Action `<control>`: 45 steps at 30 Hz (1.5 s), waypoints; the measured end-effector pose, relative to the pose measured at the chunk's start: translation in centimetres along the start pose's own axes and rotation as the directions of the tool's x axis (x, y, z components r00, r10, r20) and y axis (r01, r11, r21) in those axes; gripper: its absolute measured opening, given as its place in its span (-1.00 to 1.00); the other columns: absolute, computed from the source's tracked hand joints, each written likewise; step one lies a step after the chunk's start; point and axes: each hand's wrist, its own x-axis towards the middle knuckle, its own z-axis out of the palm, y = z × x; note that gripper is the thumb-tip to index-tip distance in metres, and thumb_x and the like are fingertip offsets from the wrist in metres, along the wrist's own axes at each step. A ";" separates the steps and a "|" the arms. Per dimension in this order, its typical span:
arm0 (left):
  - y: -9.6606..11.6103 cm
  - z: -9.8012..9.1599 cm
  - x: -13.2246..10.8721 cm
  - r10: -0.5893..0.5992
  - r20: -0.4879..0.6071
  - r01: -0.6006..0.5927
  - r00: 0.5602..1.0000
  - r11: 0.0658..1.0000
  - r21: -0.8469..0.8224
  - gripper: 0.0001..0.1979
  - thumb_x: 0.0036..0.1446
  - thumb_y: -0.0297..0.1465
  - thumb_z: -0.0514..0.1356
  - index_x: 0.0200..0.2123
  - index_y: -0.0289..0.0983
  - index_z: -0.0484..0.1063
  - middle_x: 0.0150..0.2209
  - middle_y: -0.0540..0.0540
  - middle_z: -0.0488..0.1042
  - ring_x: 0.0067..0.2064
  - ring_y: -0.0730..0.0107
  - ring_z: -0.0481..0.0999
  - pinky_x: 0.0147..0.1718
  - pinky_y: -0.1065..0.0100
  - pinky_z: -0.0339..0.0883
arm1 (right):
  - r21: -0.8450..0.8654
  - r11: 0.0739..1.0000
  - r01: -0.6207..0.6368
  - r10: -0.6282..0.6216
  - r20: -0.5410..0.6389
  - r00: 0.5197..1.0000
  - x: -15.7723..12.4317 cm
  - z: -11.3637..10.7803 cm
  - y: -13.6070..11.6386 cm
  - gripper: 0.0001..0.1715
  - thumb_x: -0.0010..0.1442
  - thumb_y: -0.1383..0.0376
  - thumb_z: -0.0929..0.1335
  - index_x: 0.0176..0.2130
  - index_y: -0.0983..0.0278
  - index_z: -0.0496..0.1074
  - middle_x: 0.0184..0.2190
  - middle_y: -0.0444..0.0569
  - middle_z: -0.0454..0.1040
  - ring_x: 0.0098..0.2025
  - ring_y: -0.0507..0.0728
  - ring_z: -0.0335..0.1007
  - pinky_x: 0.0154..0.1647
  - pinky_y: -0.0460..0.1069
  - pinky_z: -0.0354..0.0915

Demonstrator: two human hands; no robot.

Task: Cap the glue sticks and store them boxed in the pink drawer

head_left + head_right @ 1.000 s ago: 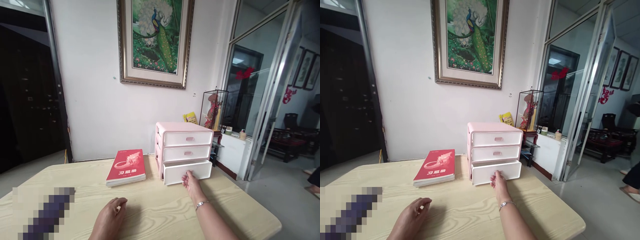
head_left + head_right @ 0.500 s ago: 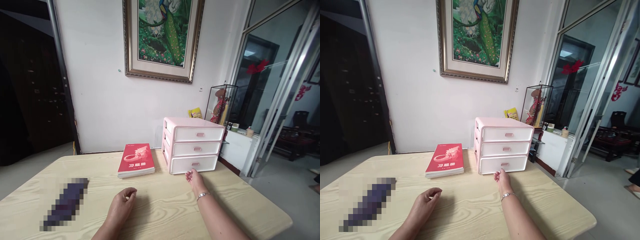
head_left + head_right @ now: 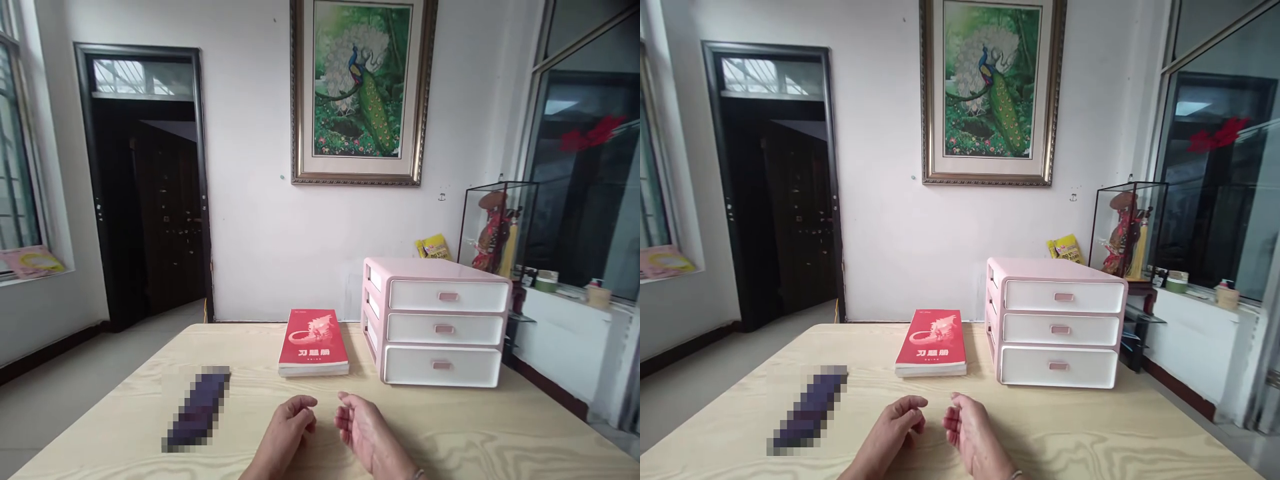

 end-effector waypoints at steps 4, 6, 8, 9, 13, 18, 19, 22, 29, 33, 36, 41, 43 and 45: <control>2.8 -0.9 0.3 -0.039 0.064 0.063 0.997 0.906 -0.419 -0.32 -0.14 -0.48 0.21 0.15 -0.27 0.29 -0.43 0.02 0.46 -0.54 0.53 0.35 -0.64 0.51 0.08 | 0.061 0.998 0.026 -0.036 0.166 0.986 -1.0 2.5 -1.4 -0.47 -0.10 0.47 0.33 -0.06 0.30 0.37 -0.55 -0.12 0.46 -0.58 -0.02 0.32 -0.63 -0.20 0.04; 5.5 -1.4 0.1 0.078 0.115 0.000 0.990 0.828 -0.561 -0.14 -0.17 -0.57 0.18 0.28 -0.20 0.13 -0.53 0.11 0.36 -0.61 0.59 0.23 -0.66 0.55 0.02 | 0.117 0.991 0.067 -0.101 0.313 0.944 -2.4 3.9 -3.2 -0.23 -0.19 0.54 0.31 0.07 0.27 0.33 -0.56 -0.18 0.42 -0.59 -0.06 0.25 -0.63 -0.21 -0.04; 8.6 -1.9 -0.5 0.236 0.183 -0.057 0.955 0.745 -0.665 -0.07 -0.14 -0.59 0.19 0.34 -0.10 0.01 -0.54 0.13 0.32 -0.60 0.59 0.20 -0.69 0.59 0.00 | 0.189 0.975 0.114 -0.196 0.505 0.841 -4.5 5.2 -5.4 -0.17 -0.14 0.53 0.34 0.15 0.20 0.30 -0.61 -0.25 0.34 -0.61 -0.07 0.13 -0.62 -0.20 -0.08; 10.2 -2.0 -1.0 0.325 0.200 -0.092 0.924 0.698 -0.710 -0.06 -0.10 -0.58 0.21 0.35 -0.06 -0.02 -0.54 0.13 0.30 -0.59 0.59 0.19 -0.70 0.60 0.01 | 0.247 0.958 0.148 -0.270 0.587 0.763 -5.8 5.7 -6.6 -0.16 -0.09 0.50 0.36 0.19 0.15 0.27 -0.62 -0.28 0.29 -0.61 -0.07 0.08 -0.61 -0.19 -0.08; 15.1 -2.2 -3.5 0.641 0.327 -0.185 0.695 0.598 -0.780 -0.05 0.00 -0.56 0.20 0.37 0.08 -0.15 -0.66 0.18 0.20 -0.68 0.59 0.02 -0.77 0.64 0.03 | 0.343 0.901 0.264 -0.432 0.756 0.491 -11.5 6.9 -9.8 -0.11 0.06 0.36 0.43 0.30 -0.03 0.14 -0.69 -0.33 0.13 -0.64 -0.05 -0.13 -0.61 -0.15 -0.04; 16.7 -2.1 -4.5 0.881 0.364 -0.233 0.301 0.438 -0.868 -0.02 0.09 -0.64 0.07 0.36 0.19 -0.37 -0.72 0.25 0.13 -0.79 0.66 -0.05 -0.75 0.67 0.05 | 0.431 0.855 0.289 -0.497 0.840 0.217 -14.0 6.7 -10.7 -0.19 0.23 0.29 0.37 0.30 -0.26 0.03 -0.79 -0.37 -0.04 -0.72 -0.04 -0.26 -0.70 -0.15 -0.13; 16.6 -2.2 -4.2 0.898 0.349 -0.233 0.268 0.412 -0.881 -0.03 0.10 -0.64 0.07 0.36 0.17 -0.39 -0.72 0.25 0.13 -0.80 0.67 -0.06 -0.76 0.67 0.04 | 0.441 0.850 0.289 -0.504 0.840 0.200 -13.7 6.7 -10.7 -0.21 0.25 0.29 0.35 0.30 -0.27 0.02 -0.80 -0.37 -0.06 -0.72 -0.04 -0.27 -0.70 -0.15 -0.14; 15.8 -2.4 -2.5 0.873 0.351 -0.248 0.339 0.443 -0.861 -0.06 0.13 -0.61 0.05 0.37 0.12 -0.42 -0.70 0.23 0.12 -0.77 0.65 -0.09 -0.76 0.64 0.00 | 0.443 0.842 0.307 -0.522 0.813 0.260 -11.4 6.9 -10.7 -0.19 0.23 0.32 0.36 0.31 -0.19 0.04 -0.75 -0.35 -0.04 -0.68 -0.04 -0.26 -0.67 -0.14 -0.12; 14.8 -3.0 0.2 0.799 0.336 -0.296 0.499 0.521 -0.800 0.02 0.02 -0.68 0.05 0.37 0.09 -0.44 -0.66 0.18 0.14 -0.70 0.55 -0.08 -0.72 0.59 0.02 | 0.413 0.849 0.328 -0.509 0.805 0.304 -7.6 7.3 -11.0 -0.12 0.20 0.28 0.39 0.35 -0.09 -0.03 -0.69 -0.34 0.01 -0.64 -0.03 -0.25 -0.62 -0.13 -0.11; 15.0 -3.3 0.0 0.797 0.324 -0.314 0.510 0.523 -0.792 0.01 0.02 -0.68 0.03 0.37 0.12 -0.42 -0.67 0.17 0.13 -0.69 0.54 -0.08 -0.71 0.57 0.00 | 0.401 0.856 0.326 -0.496 0.813 0.303 -7.7 7.2 -11.0 -0.09 0.19 0.33 0.38 0.36 -0.11 -0.05 -0.70 -0.34 0.01 -0.63 -0.02 -0.24 -0.62 -0.13 -0.12; 15.1 -3.3 -0.5 0.800 0.324 -0.315 0.505 0.520 -0.794 0.00 0.03 -0.68 0.02 0.37 0.14 -0.41 -0.68 0.17 0.11 -0.70 0.54 -0.09 -0.70 0.56 -0.01 | 0.403 0.857 0.320 -0.495 0.818 0.294 -7.9 7.2 -10.9 -0.09 0.18 0.35 0.36 0.35 -0.12 -0.06 -0.70 -0.34 0.00 -0.63 -0.02 -0.24 -0.63 -0.13 -0.12; 15.2 -3.0 -0.9 0.800 0.338 -0.308 0.495 0.526 -0.793 -0.02 0.05 -0.67 0.02 0.37 0.13 -0.39 -0.68 0.18 0.08 -0.70 0.55 -0.11 -0.70 0.56 -0.04 | 0.408 0.857 0.314 -0.495 0.821 0.286 -7.9 7.2 -10.9 -0.09 0.16 0.39 0.36 0.34 -0.12 -0.01 -0.69 -0.34 0.01 -0.63 -0.03 -0.24 -0.63 -0.13 -0.12; 15.3 -2.9 -1.0 0.792 0.335 -0.313 0.511 0.534 -0.785 -0.06 0.09 -0.64 0.03 0.37 0.12 -0.37 -0.68 0.18 0.05 -0.68 0.54 -0.13 -0.68 0.55 -0.05 | 0.412 0.857 0.310 -0.497 0.820 0.285 -7.9 7.1 -11.0 -0.11 0.16 0.40 0.35 0.33 -0.12 0.01 -0.69 -0.33 0.00 -0.63 -0.03 -0.25 -0.63 -0.13 -0.12; 15.4 -2.8 -1.0 0.771 0.321 -0.316 0.549 0.548 -0.775 -0.10 0.14 -0.60 0.04 0.38 0.10 -0.35 -0.69 0.18 0.02 -0.66 0.53 -0.14 -0.66 0.54 -0.05 | 0.418 0.854 0.308 -0.503 0.813 0.291 -7.9 7.1 -11.0 -0.13 0.17 0.39 0.34 0.33 -0.12 0.01 -0.69 -0.33 -0.02 -0.63 -0.02 -0.25 -0.63 -0.14 -0.13</control>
